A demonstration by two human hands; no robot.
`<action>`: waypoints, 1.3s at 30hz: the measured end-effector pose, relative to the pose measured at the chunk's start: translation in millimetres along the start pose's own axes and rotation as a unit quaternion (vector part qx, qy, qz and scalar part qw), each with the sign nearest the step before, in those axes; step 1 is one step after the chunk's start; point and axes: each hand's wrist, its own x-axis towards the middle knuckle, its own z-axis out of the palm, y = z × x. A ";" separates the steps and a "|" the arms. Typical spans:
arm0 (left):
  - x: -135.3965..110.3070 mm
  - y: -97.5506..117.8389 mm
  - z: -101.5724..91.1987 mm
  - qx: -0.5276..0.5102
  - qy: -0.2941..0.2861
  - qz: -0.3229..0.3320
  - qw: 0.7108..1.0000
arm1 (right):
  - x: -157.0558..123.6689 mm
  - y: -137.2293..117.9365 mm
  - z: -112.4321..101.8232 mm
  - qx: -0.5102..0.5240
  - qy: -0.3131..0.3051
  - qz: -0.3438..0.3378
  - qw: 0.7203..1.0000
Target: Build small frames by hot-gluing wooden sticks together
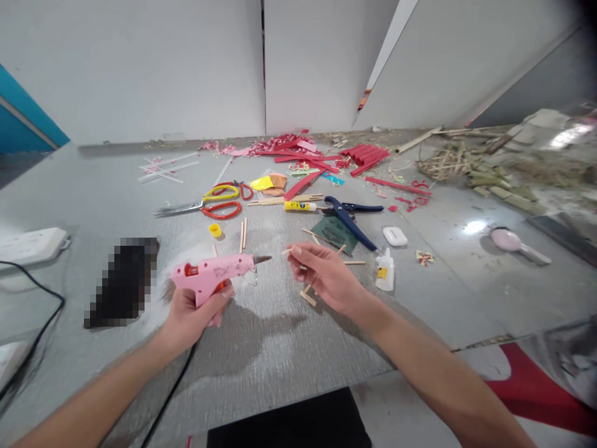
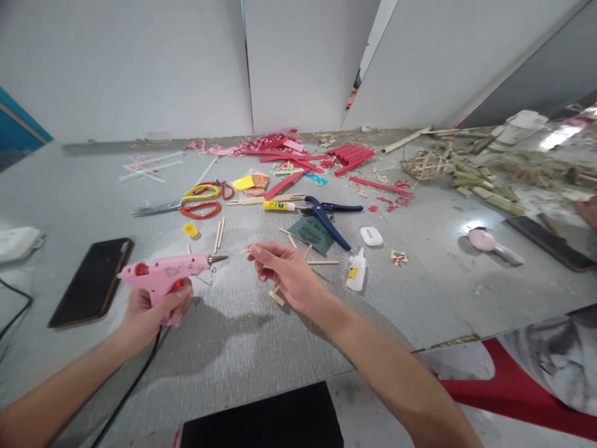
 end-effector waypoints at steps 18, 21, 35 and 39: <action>-2.6 6.7 10.8 0.010 -0.009 0.027 1.000 | -6.7 4.4 11.1 0.049 -0.021 0.047 0.997; -1.6 6.1 10.5 0.011 -0.010 0.023 1.000 | -6.3 6.7 10.5 0.051 -0.028 0.044 0.997; -1.6 1.8 7.1 0.006 -0.023 0.023 0.999 | -6.7 6.0 10.8 0.038 -0.032 0.041 0.998; -2.5 -1.2 4.9 0.005 -0.024 0.024 0.999 | -7.0 4.8 11.6 0.033 -0.034 0.040 0.998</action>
